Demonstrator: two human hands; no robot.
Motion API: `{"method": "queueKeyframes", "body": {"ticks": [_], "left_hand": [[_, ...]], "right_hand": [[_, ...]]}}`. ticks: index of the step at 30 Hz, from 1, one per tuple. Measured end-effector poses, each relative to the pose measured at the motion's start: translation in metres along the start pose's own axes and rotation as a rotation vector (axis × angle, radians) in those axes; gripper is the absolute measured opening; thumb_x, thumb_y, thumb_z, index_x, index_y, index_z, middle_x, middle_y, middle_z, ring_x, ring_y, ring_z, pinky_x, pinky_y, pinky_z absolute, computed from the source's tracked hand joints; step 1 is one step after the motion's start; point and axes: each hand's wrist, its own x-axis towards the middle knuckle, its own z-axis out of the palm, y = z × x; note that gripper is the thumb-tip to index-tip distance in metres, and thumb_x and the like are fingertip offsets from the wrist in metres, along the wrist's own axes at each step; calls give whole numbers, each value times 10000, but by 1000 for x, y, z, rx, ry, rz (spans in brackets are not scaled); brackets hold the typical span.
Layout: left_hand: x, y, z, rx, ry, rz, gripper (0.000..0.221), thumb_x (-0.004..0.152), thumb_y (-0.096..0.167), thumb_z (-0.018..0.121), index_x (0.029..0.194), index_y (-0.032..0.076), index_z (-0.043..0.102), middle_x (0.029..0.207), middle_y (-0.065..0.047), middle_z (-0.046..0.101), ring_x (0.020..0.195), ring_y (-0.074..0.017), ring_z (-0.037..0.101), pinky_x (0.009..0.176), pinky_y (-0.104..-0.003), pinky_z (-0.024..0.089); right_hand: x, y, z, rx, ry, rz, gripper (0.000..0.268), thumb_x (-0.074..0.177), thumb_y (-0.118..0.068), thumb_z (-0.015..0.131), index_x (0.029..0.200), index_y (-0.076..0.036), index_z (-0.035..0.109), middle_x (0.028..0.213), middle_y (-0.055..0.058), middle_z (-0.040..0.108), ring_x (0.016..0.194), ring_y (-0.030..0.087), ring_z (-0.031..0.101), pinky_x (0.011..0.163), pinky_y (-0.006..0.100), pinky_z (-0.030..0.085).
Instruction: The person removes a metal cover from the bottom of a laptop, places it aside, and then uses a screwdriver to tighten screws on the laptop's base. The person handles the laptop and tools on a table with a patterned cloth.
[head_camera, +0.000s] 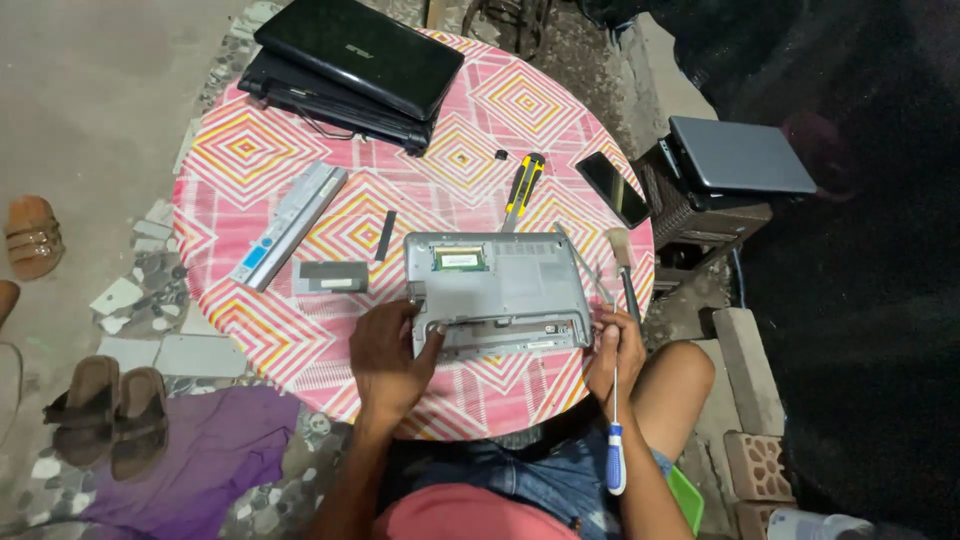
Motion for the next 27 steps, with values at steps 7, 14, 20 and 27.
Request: {"method": "queueKeyframes", "body": {"ticks": [7,14,20,27], "left_hand": [[11,7,-33,-119,-36,56,375,776,328,768,1033,100,618,992,-73,659,943,-322,620,837,-446,474],[29,-3,-57,-219,-122,-15,365,808,335,764,1061,109,631,1019,-85,650,996,-314,587,894,-418,441],[21,-5,-41,-158,-55,57,353,814,337,759,1055,119,619,996,-66,657,957,-314,623,841,-438,480],[28,3,-33,-158,-108,29,374,850,427,676,1053,118,621,1002,-57,669,938,-310,625,810,-454,461]], "right_hand": [[2,-7,-110,73,290,314,193,1091,-164,458,1154,15,489,1214,233,644,866,271,702,666,283,550],[-6,81,-191,250,261,460,297,1154,-407,486,1109,-119,545,1158,171,672,981,253,711,825,284,575],[4,85,-98,612,-4,414,288,1066,-404,567,980,-140,492,1177,206,632,945,305,659,914,395,515],[2,60,-80,1313,-540,313,150,1053,-126,497,927,-45,501,1001,264,625,836,361,660,681,384,492]]}}
